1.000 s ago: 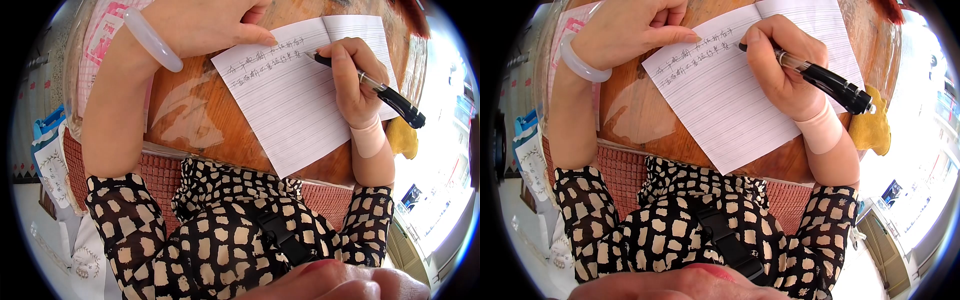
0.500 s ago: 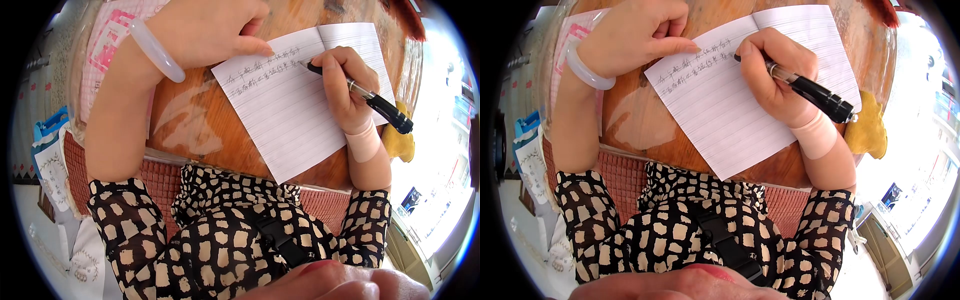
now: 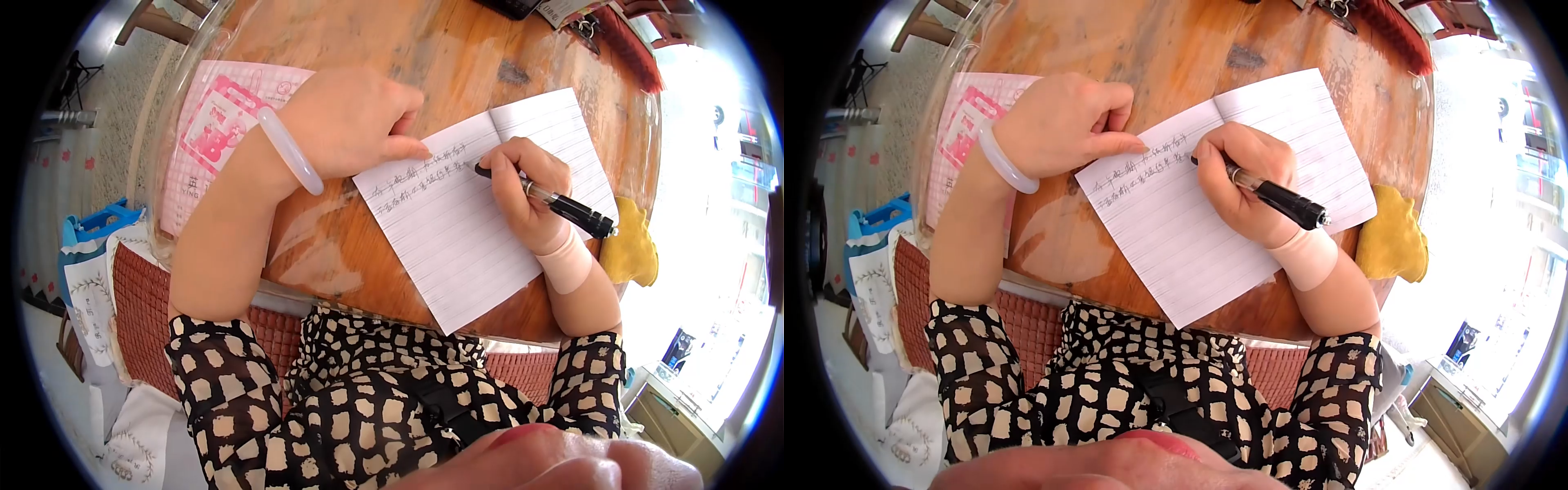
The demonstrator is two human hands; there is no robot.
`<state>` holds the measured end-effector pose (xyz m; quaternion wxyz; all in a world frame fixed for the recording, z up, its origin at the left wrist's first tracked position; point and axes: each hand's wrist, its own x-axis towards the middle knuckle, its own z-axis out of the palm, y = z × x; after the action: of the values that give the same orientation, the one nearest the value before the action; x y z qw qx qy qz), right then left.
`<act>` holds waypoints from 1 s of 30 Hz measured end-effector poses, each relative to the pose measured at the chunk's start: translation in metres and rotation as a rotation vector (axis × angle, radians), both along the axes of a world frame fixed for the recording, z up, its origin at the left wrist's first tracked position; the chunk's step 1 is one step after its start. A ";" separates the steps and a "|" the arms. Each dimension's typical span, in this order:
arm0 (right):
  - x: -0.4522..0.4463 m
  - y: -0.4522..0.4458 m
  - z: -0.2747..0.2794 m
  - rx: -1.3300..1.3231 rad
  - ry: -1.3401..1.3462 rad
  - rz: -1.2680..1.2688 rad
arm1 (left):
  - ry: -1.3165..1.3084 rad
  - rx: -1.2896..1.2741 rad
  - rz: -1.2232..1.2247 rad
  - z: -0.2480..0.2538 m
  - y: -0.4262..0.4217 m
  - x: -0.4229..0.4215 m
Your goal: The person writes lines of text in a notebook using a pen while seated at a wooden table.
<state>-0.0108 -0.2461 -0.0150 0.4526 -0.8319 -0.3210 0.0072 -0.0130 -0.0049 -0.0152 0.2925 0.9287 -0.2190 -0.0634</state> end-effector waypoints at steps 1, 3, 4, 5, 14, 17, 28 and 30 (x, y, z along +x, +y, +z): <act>0.000 0.000 0.000 0.003 0.006 -0.002 | -0.003 0.004 0.000 0.000 0.000 0.000; 0.000 0.000 -0.001 0.007 0.018 -0.005 | -0.007 0.010 0.002 -0.001 0.000 0.000; 0.000 0.000 -0.001 0.007 0.016 -0.005 | -0.008 0.013 0.002 -0.002 0.001 0.000; 0.000 0.000 -0.001 0.007 0.013 -0.005 | -0.009 0.015 0.002 -0.002 0.000 0.000; 0.000 0.000 0.000 0.017 0.023 0.004 | -0.013 0.042 0.005 0.000 0.000 0.000; 0.001 0.000 0.001 0.010 0.016 0.012 | -0.004 0.057 0.005 0.002 0.000 0.000; 0.001 0.000 0.000 0.016 0.010 0.024 | 0.035 0.060 0.015 0.003 0.000 0.000; 0.001 0.000 0.000 0.014 0.014 0.023 | 0.035 0.058 0.014 0.003 -0.001 0.001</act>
<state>-0.0099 -0.2462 -0.0145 0.4604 -0.8249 -0.3275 0.0163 -0.0125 -0.0057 -0.0123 0.2696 0.9371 -0.2054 -0.0841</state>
